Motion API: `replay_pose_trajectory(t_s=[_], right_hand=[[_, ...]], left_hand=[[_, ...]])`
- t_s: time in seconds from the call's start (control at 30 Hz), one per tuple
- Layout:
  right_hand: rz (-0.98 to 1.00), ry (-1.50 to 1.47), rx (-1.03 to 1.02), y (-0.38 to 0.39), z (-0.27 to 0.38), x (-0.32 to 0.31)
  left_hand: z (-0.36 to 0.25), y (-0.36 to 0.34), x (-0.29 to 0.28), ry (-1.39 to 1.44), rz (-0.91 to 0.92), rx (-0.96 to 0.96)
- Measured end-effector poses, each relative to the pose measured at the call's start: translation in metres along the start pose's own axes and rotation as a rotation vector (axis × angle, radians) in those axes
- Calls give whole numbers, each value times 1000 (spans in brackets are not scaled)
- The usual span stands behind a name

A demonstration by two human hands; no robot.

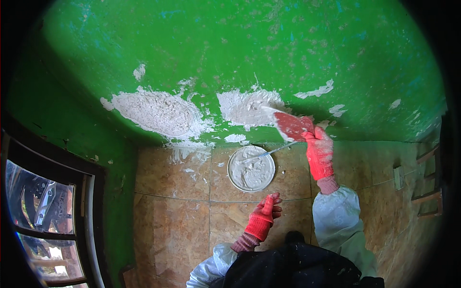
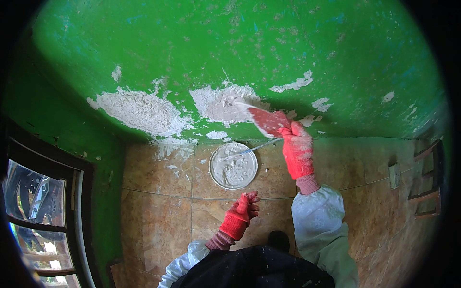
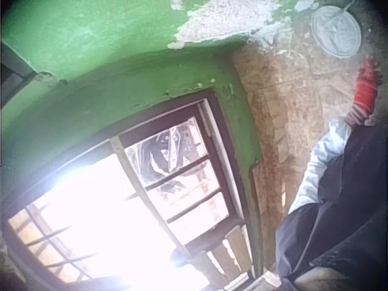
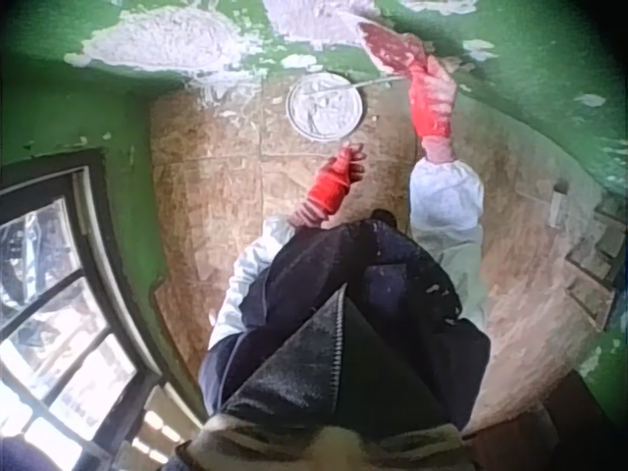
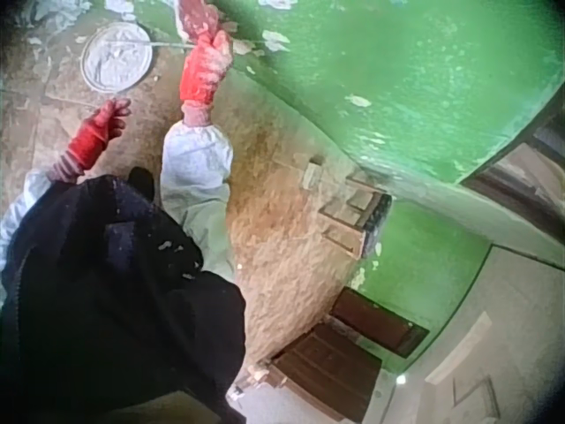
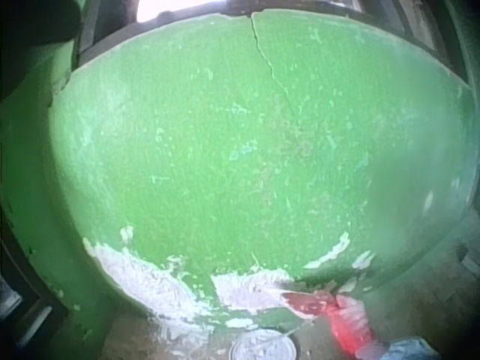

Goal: The person applies white plaster from a bucket onto a green wall using a trowel and a putty knife. They scrape and smooth the material over damaged spots on the lower section of the wall using gloved hands.

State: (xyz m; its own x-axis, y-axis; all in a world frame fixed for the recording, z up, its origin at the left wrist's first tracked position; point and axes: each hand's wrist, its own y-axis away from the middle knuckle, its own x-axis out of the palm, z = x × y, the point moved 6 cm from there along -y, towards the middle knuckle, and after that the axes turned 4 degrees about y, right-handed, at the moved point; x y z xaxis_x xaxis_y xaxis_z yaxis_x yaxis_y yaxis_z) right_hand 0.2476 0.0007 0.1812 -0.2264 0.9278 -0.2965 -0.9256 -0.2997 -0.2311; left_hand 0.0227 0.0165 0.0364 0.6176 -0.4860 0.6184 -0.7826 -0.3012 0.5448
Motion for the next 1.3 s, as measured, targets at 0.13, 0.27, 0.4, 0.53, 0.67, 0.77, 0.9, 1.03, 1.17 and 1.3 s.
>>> replay_pose_trajectory(t_s=[0.13, 0.27, 0.4, 0.53, 0.67, 0.77, 0.9, 1.03, 1.17, 1.3], right_hand=[[138, 88, -17, -6, -10, 31], [96, -127, 31, -22, -23, 37], [-50, 205, -127, -16, -13, 6], [43, -297, 24, 0, -17, 30], [114, -226, 121, -8, -19, 41], [20, -241, 80, -21, -27, 40], [-71, -32, -32, -15, -25, 12], [-60, -247, 3, -1, -33, 22], [39, -77, 88, -15, -33, 43], [-48, -104, -29, -19, -13, 30]], left_hand=[[0, 2, 4, -16, -9, -22], [-2, 0, 3, -28, -4, -23], [-4, -1, 0, -11, -7, -2], [-4, -3, 2, 0, 1, -8], [-11, 0, 10, -23, 1, 6], [-13, 0, 2, -49, -38, 24], [-12, 0, 1, -25, -16, 15], [-13, 4, 9, -16, 14, -3], [-14, 3, 11, -17, -2, -11], [-14, 4, 3, -7, -12, 3]])
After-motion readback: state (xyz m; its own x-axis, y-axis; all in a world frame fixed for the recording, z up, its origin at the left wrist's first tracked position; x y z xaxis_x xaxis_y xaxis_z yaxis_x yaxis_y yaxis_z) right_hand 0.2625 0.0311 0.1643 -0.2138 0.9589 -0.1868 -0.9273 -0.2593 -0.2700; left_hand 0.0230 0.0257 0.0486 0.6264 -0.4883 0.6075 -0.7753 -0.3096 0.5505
